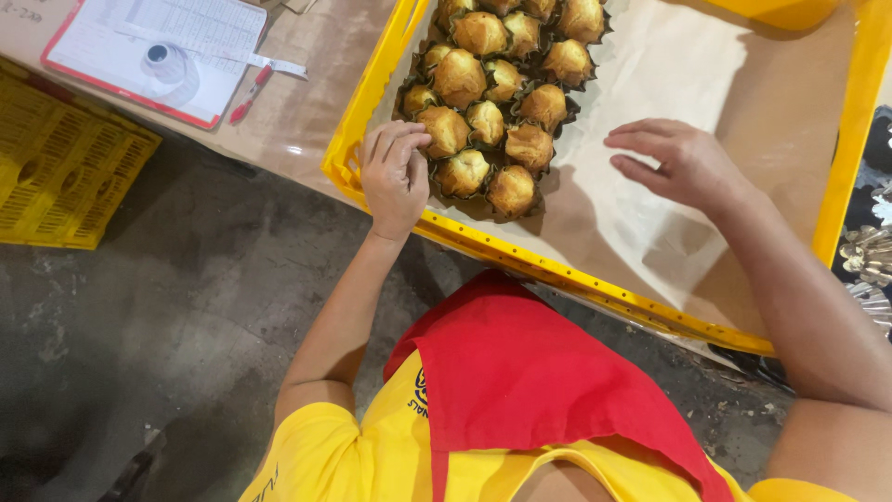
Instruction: The person sorts baked muffins by hand from baking trays into a yellow plastic crate.
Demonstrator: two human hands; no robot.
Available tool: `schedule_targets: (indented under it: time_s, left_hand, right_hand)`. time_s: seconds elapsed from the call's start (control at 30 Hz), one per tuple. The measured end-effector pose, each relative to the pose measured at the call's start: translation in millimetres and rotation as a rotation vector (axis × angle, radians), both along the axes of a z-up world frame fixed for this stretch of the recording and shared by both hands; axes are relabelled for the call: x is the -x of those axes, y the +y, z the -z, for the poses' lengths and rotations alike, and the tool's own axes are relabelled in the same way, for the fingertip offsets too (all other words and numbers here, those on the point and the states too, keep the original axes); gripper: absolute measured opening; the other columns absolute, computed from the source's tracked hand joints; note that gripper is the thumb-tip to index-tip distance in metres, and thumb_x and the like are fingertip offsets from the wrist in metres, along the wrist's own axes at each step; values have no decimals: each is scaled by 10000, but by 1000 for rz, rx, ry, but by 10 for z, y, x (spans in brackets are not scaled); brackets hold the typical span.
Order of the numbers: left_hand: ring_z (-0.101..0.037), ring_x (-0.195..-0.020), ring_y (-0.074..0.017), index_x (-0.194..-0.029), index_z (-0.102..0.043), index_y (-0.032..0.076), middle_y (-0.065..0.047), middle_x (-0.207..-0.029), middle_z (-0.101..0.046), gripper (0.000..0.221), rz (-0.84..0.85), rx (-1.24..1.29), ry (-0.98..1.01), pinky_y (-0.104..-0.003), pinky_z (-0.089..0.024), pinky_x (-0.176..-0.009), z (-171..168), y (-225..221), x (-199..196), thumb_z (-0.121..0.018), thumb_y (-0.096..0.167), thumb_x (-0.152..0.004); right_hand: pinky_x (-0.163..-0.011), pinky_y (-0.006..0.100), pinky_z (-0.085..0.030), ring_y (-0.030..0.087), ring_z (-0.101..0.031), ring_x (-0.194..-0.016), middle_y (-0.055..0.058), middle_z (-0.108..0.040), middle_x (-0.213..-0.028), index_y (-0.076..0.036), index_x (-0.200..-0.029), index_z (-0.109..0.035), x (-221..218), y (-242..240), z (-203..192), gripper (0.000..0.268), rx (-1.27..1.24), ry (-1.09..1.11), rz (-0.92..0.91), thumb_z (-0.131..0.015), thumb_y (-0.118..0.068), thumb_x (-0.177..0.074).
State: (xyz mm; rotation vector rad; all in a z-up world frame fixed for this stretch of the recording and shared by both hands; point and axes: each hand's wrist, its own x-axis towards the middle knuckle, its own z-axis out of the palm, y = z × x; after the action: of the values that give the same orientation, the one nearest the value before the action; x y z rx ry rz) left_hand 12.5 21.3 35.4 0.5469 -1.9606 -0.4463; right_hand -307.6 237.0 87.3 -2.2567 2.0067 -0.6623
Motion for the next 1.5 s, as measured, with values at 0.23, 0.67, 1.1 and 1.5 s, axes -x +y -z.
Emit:
schedule_targets:
  time_s: [0.23,0.67,1.1,1.5]
  left_hand:
    - [-615,-1171,-291,-1009,-689,52,-59,-1138,-706,222,8,-5,2,-412,-489,-1024,19,2,-4,-661,-100,-850]
    - [-624,-1160,-296,-1003,-692,48,-64,-1127,-706,225,10,-13,16,-413,-492,-1022,-4,9,-6,-655,-103,-840]
    - [-619,-1169,-296,-1082,-679,51,-67,-1163,-699,284,-16,-14,43,-404,-493,-1035,18,5,1,-638,-114,-855]
    - [-618,-1168,-290,-1087,-682,44,-73,-1169,-703,299,-22,-51,61,-385,-493,-1026,31,17,-4,-629,-119,-842]
  right_hand:
    - [-737,332,-592,236,-715,-940,100,-732,-1231,-96,-1240,-743,96,70,-46,226,1,-195,170,-716,-160,-1025]
    - [-676,321,-590,188,-709,-766,70,-767,-1109,-126,-1167,-769,42,59,-61,239,-221,-167,225,-764,-256,-967]
    - [-839,348,-574,215,-710,-945,107,-730,-1094,-40,-1081,-726,416,108,218,110,72,-107,349,-742,-149,-1079]
    - [-835,359,-570,224,-712,-997,133,-691,-1104,-17,-1145,-688,308,112,106,165,98,-134,348,-731,-165,-1087]
